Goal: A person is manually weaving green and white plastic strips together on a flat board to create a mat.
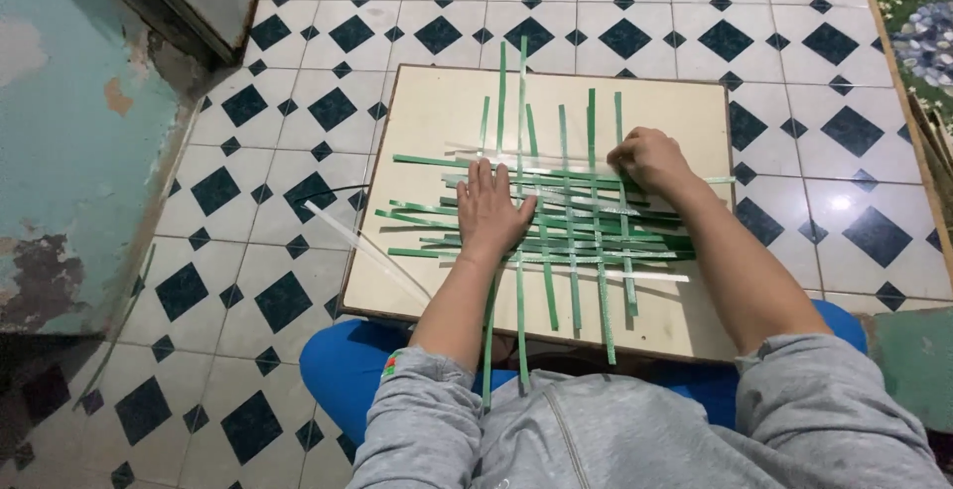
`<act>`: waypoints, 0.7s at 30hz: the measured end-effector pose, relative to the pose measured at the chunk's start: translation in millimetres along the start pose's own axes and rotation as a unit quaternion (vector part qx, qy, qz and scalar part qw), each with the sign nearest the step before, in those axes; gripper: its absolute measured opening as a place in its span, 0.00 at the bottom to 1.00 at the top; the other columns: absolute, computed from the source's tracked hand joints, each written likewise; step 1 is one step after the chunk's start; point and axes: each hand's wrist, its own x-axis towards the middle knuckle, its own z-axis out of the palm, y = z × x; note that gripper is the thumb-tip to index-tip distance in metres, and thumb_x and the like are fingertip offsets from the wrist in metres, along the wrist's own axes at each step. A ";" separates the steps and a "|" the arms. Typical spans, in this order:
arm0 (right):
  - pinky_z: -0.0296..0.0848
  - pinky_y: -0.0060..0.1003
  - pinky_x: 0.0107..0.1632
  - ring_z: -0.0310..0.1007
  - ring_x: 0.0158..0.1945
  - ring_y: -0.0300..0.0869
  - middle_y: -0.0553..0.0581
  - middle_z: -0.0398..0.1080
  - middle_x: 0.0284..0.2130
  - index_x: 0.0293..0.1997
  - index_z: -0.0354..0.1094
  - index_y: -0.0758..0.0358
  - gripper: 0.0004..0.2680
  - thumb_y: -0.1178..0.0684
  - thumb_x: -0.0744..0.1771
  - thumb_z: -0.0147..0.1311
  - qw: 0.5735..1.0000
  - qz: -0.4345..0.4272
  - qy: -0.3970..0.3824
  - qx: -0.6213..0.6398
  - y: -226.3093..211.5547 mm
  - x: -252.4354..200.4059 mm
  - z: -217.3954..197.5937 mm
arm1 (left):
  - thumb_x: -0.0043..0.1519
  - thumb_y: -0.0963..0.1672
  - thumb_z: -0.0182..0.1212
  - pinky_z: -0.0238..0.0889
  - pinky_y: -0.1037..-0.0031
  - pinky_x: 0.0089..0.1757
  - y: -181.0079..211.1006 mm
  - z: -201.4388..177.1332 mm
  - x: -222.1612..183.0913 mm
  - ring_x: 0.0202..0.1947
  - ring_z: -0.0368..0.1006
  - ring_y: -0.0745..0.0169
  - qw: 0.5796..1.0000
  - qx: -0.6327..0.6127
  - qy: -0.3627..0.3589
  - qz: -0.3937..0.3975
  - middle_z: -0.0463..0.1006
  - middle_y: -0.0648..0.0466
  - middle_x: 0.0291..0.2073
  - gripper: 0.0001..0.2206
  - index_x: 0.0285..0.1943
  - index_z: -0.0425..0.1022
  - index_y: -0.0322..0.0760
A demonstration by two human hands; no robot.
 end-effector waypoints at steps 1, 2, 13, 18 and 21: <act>0.70 0.43 0.54 0.73 0.51 0.45 0.51 0.75 0.45 0.44 0.78 0.47 0.06 0.51 0.66 0.56 1.000 0.001 0.002 0.000 -1.3 -2.7 -4.9 | 0.61 0.59 0.43 0.35 0.50 0.65 -2.3 2.8 3.0 0.73 0.39 0.43 1.000 0.001 0.001 0.002 0.49 0.38 0.71 0.36 0.71 0.54 0.35; 0.70 0.44 0.54 0.72 0.52 0.44 0.50 0.74 0.47 0.46 0.77 0.45 0.07 0.49 0.66 0.56 1.000 0.004 0.004 -0.009 -2.5 -5.6 -10.0 | 0.61 0.60 0.41 0.34 0.50 0.65 -4.2 5.5 5.9 0.74 0.37 0.44 1.000 0.018 -0.015 -0.003 0.48 0.39 0.71 0.36 0.72 0.53 0.35; 0.59 0.50 0.61 0.65 0.59 0.43 0.47 0.68 0.52 0.52 0.71 0.42 0.10 0.45 0.65 0.58 0.990 -0.037 0.127 -0.046 -23.1 -33.5 15.0 | 0.54 0.62 0.48 0.34 0.45 0.63 4.0 -4.1 41.3 0.72 0.40 0.41 0.994 0.096 -0.019 0.056 0.53 0.41 0.68 0.36 0.68 0.59 0.42; 0.51 0.66 0.63 0.51 0.70 0.52 0.54 0.55 0.66 0.65 0.60 0.43 0.22 0.34 0.64 0.53 0.996 -0.051 -0.069 -0.005 -65.4 -65.4 -8.5 | 0.49 0.68 0.46 0.33 0.49 0.66 4.5 -10.5 58.4 0.73 0.41 0.46 0.987 0.072 -0.095 0.107 0.53 0.46 0.68 0.43 0.69 0.55 0.47; 0.44 0.73 0.64 0.43 0.72 0.54 0.55 0.48 0.69 0.69 0.53 0.42 0.25 0.37 0.64 0.54 0.992 -0.043 -0.112 0.023 -70.6 -73.8 -17.4 | 0.44 0.68 0.53 0.46 0.50 0.62 3.2 -4.0 76.5 0.67 0.51 0.49 0.985 0.090 -0.104 0.107 0.61 0.50 0.57 0.44 0.65 0.60 0.49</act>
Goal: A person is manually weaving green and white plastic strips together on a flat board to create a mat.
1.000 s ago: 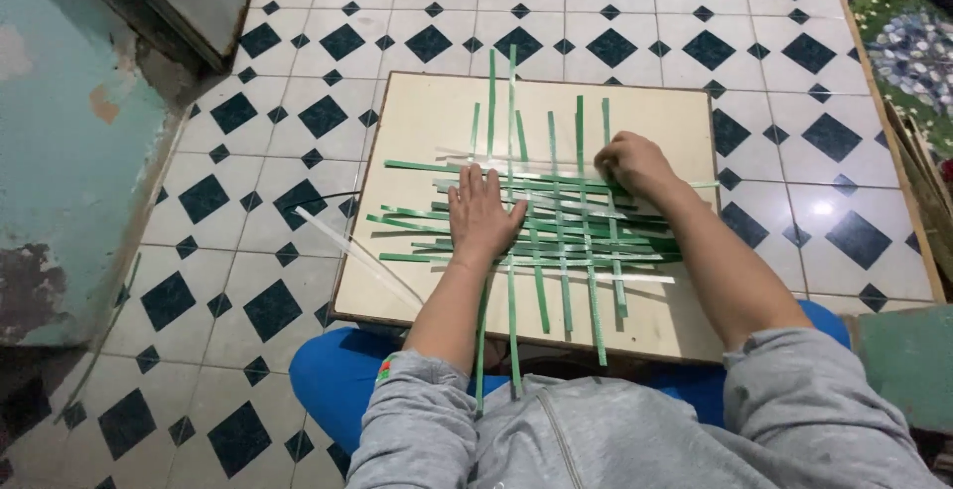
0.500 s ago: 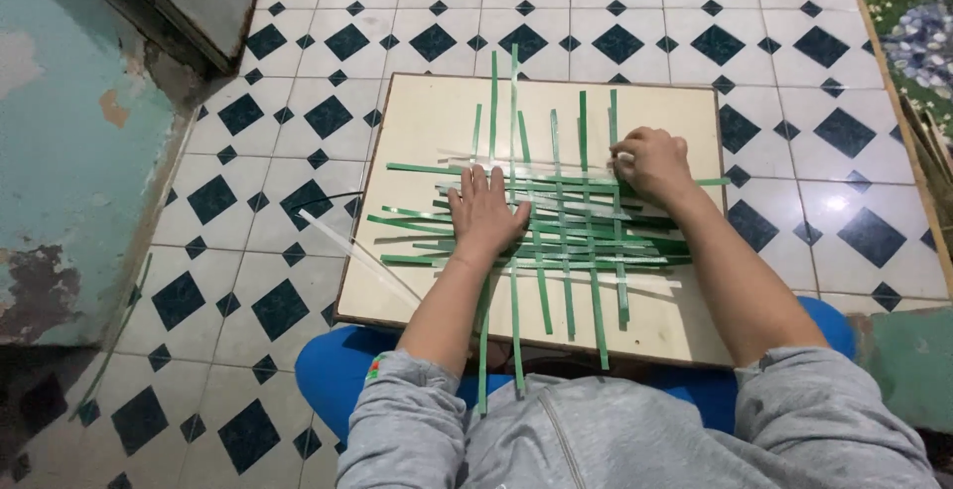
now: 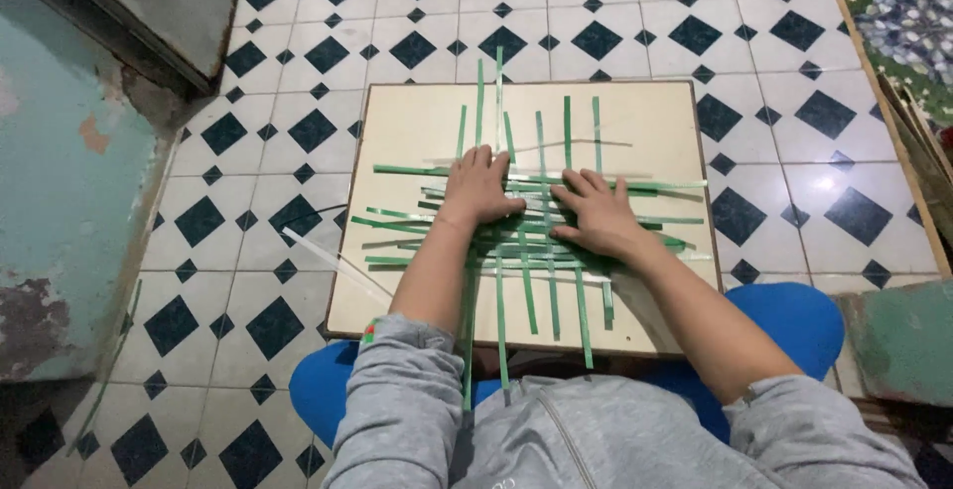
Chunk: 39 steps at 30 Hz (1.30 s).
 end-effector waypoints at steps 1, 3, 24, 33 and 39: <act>0.44 0.73 0.64 0.43 0.72 0.54 0.55 0.48 0.69 0.69 0.53 0.42 0.25 0.37 0.64 0.54 1.000 0.003 -0.003 0.002 -0.2 -1.3 1.6 | 0.44 0.68 0.53 0.46 0.50 0.62 -0.5 -0.7 0.7 0.67 0.51 0.49 1.000 -0.001 -0.004 0.002 0.61 0.50 0.57 0.44 0.65 0.60 0.49; 0.44 0.73 0.64 0.43 0.73 0.53 0.54 0.47 0.70 0.69 0.52 0.40 0.25 0.38 0.64 0.54 1.000 0.009 -0.003 0.002 -0.6 0.8 -0.3 | 0.41 0.68 0.58 0.52 0.52 0.60 -3.0 -7.8 5.0 0.65 0.55 0.49 1.000 0.000 -0.003 0.006 0.63 0.49 0.56 0.45 0.63 0.61 0.45; 0.51 0.69 0.61 0.50 0.69 0.50 0.53 0.57 0.64 0.61 0.63 0.43 0.18 0.36 0.66 0.52 0.998 -0.024 0.049 -0.034 9.7 27.6 7.9 | 0.46 0.63 0.63 0.40 0.52 0.62 5.3 12.1 -22.2 0.64 0.48 0.49 0.991 -0.073 0.112 -0.001 0.60 0.51 0.52 0.37 0.59 0.64 0.45; 0.76 0.50 0.45 0.74 0.46 0.52 0.55 0.69 0.42 0.47 0.72 0.44 0.08 0.49 0.65 0.50 0.992 -0.092 0.051 -0.077 -45.5 136.9 -21.8 | 0.43 0.63 0.64 0.37 0.52 0.65 3.7 20.7 -18.5 0.68 0.44 0.52 0.989 -0.086 0.107 -0.045 0.58 0.53 0.58 0.45 0.67 0.60 0.41; 0.77 0.37 0.40 0.76 0.38 0.39 0.46 0.72 0.35 0.38 0.73 0.43 0.05 0.43 0.65 0.54 0.985 -0.091 0.049 -0.137 -36.7 146.3 -20.0 | 0.42 0.64 0.65 0.35 0.49 0.65 4.1 17.7 -25.8 0.66 0.45 0.51 0.984 -0.125 0.120 -0.036 0.58 0.53 0.54 0.45 0.65 0.59 0.44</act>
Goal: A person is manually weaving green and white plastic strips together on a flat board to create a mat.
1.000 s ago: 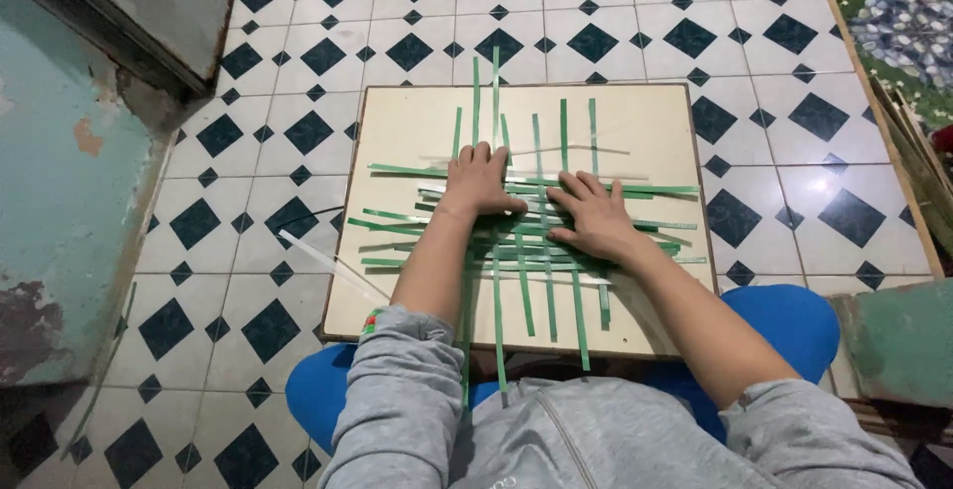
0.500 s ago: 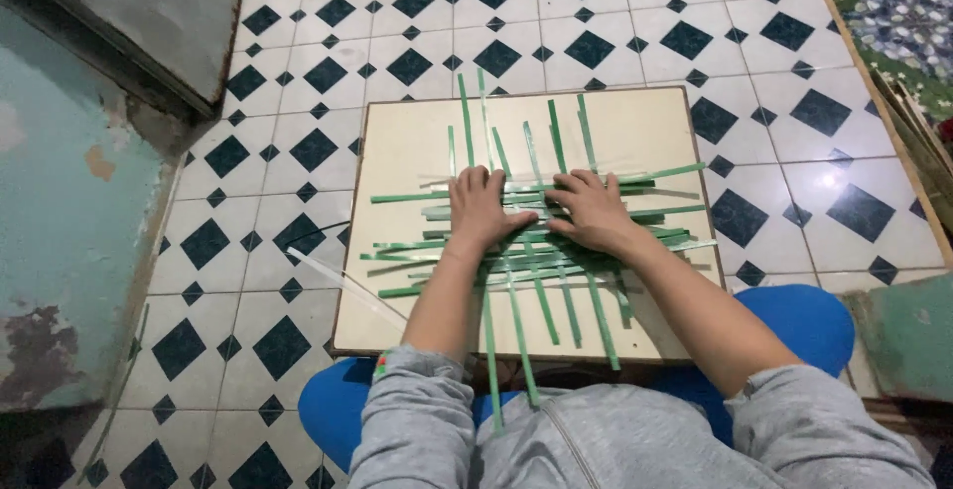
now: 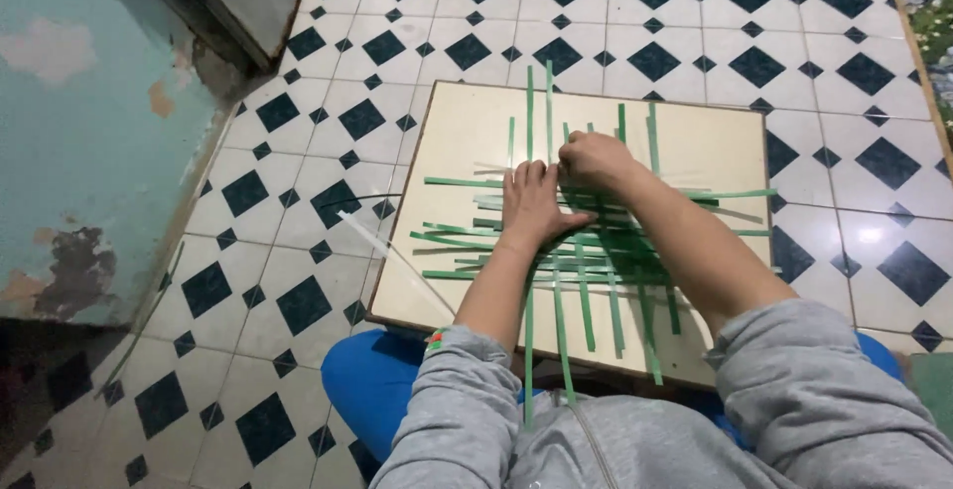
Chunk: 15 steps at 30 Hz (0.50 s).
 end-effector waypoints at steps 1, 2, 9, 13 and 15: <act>0.77 0.37 0.40 0.76 0.38 0.39 0.46 0.72 0.35 0.38 0.73 0.43 0.05 0.43 0.65 0.54 1.000 0.000 -0.001 0.001 -5.2 -7.2 -9.0 | 0.42 0.64 0.65 0.35 0.49 0.65 0.1 -2.8 -2.1 0.66 0.45 0.51 1.000 0.000 -0.002 -0.001 0.58 0.53 0.54 0.45 0.65 0.59 0.44; 0.77 0.36 0.40 0.76 0.38 0.40 0.47 0.73 0.34 0.38 0.72 0.45 0.05 0.45 0.65 0.53 1.000 0.005 -0.002 -0.005 -9.7 -15.1 -18.3 | 0.43 0.64 0.64 0.35 0.49 0.65 1.2 -5.5 -4.2 0.66 0.45 0.50 1.000 -0.003 -0.003 0.004 0.58 0.53 0.53 0.43 0.64 0.59 0.44; 0.73 0.48 0.56 0.69 0.56 0.56 0.61 0.67 0.56 0.58 0.68 0.51 0.15 0.53 0.64 0.57 0.993 0.016 0.072 0.096 12.5 -52.2 -15.1 | 0.45 0.67 0.58 0.40 0.50 0.64 -4.7 8.5 1.4 0.64 0.50 0.49 0.998 0.050 0.027 0.030 0.61 0.50 0.54 0.45 0.64 0.60 0.41; 0.67 0.53 0.60 0.63 0.61 0.58 0.64 0.64 0.57 0.63 0.64 0.56 0.22 0.54 0.61 0.62 0.978 0.078 0.091 0.170 -3.9 -153.2 -38.3 | 0.47 0.66 0.58 0.37 0.50 0.64 5.4 -7.7 -7.0 0.66 0.47 0.47 0.998 0.058 -0.010 0.028 0.60 0.50 0.57 0.45 0.66 0.59 0.40; 0.64 0.51 0.63 0.64 0.62 0.57 0.66 0.66 0.57 0.60 0.66 0.60 0.23 0.53 0.59 0.66 0.989 0.037 -0.017 0.140 -25.6 -195.6 -47.5 | 0.48 0.67 0.56 0.35 0.51 0.65 7.5 -11.5 -7.8 0.68 0.45 0.49 0.997 0.065 -0.025 0.016 0.58 0.50 0.59 0.45 0.68 0.57 0.42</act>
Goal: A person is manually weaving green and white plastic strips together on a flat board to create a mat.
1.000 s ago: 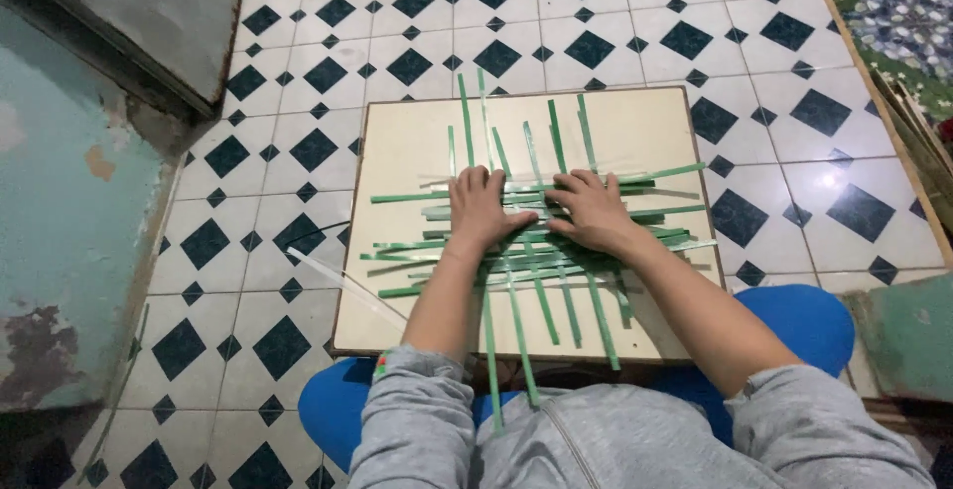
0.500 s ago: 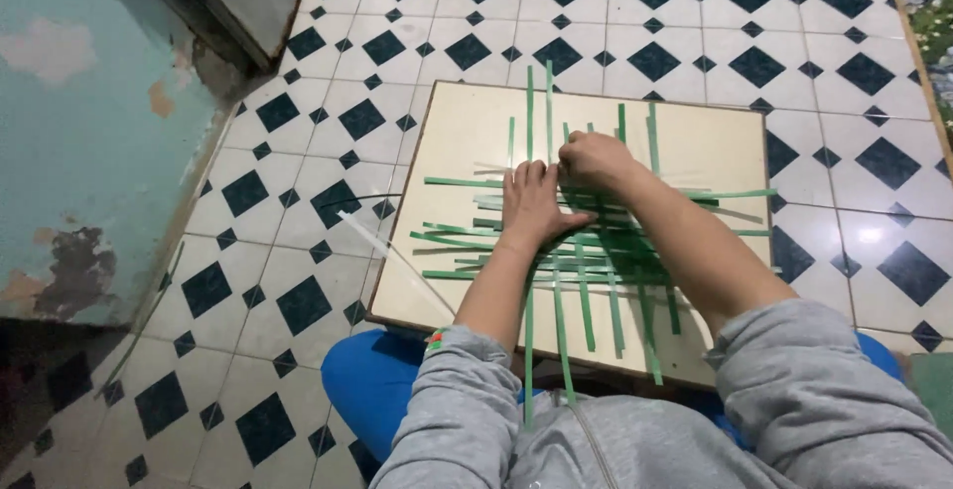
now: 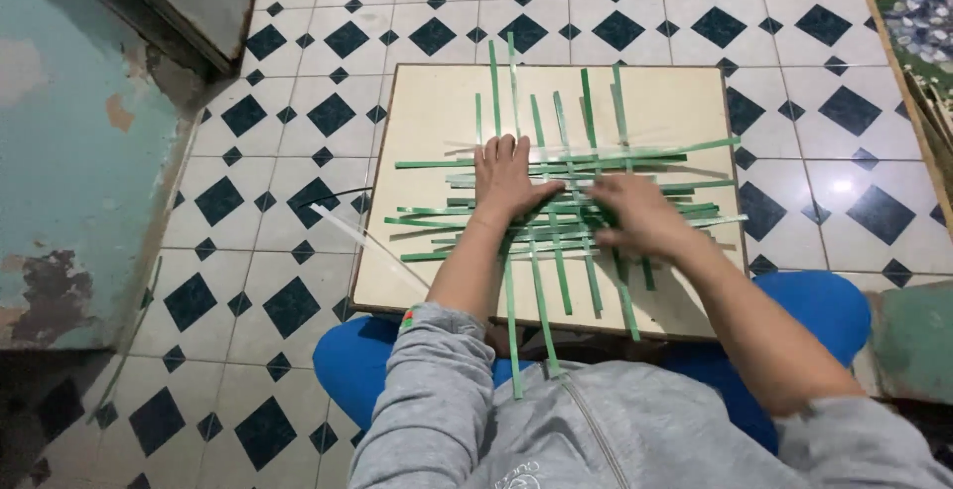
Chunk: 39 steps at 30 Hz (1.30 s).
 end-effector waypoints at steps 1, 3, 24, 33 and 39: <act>0.64 0.51 0.63 0.64 0.62 0.57 0.66 0.66 0.57 0.60 0.66 0.60 0.23 0.53 0.59 0.66 1.000 -0.002 0.000 -0.001 7.5 2.0 11.3 | 0.48 0.67 0.56 0.35 0.51 0.65 -1.6 0.6 3.0 0.68 0.45 0.49 1.000 0.000 0.002 -0.001 0.58 0.50 0.59 0.45 0.68 0.57 0.42; 0.51 0.49 0.66 0.48 0.71 0.50 0.47 0.53 0.69 0.68 0.56 0.46 0.28 0.37 0.61 0.59 0.986 -0.044 -0.073 -0.146 23.4 0.2 38.6 | 0.48 0.69 0.49 0.34 0.50 0.65 -3.1 8.8 3.9 0.69 0.43 0.47 1.000 -0.005 -0.005 0.005 0.57 0.49 0.61 0.47 0.69 0.55 0.42; 0.34 0.70 0.68 0.40 0.73 0.60 0.60 0.46 0.71 0.71 0.49 0.52 0.36 0.45 0.57 0.69 0.989 -0.020 -0.032 0.146 22.0 -3.3 22.1 | 0.53 0.67 0.49 0.34 0.44 0.64 -21.8 14.1 9.7 0.70 0.41 0.45 0.999 -0.027 0.036 0.021 0.55 0.49 0.65 0.44 0.74 0.51 0.48; 0.48 0.70 0.65 0.43 0.74 0.58 0.59 0.46 0.72 0.69 0.54 0.42 0.37 0.26 0.54 0.61 0.994 -0.009 -0.020 -0.106 118.0 -10.5 79.7 | 0.56 0.52 0.67 0.65 0.65 0.48 -161.2 -58.9 -146.3 0.47 0.72 0.57 0.959 -0.037 0.197 -0.200 0.71 0.59 0.40 0.15 0.49 0.76 0.51; 0.34 0.69 0.66 0.31 0.75 0.56 0.58 0.40 0.73 0.69 0.51 0.45 0.32 0.37 0.58 0.58 0.995 -0.048 0.062 -0.054 104.1 -3.5 61.9 | 0.51 0.57 0.67 0.53 0.52 0.57 -107.8 -33.8 -219.3 0.61 0.56 0.40 0.867 -0.200 0.215 -0.402 0.57 0.43 0.61 0.38 0.67 0.58 0.42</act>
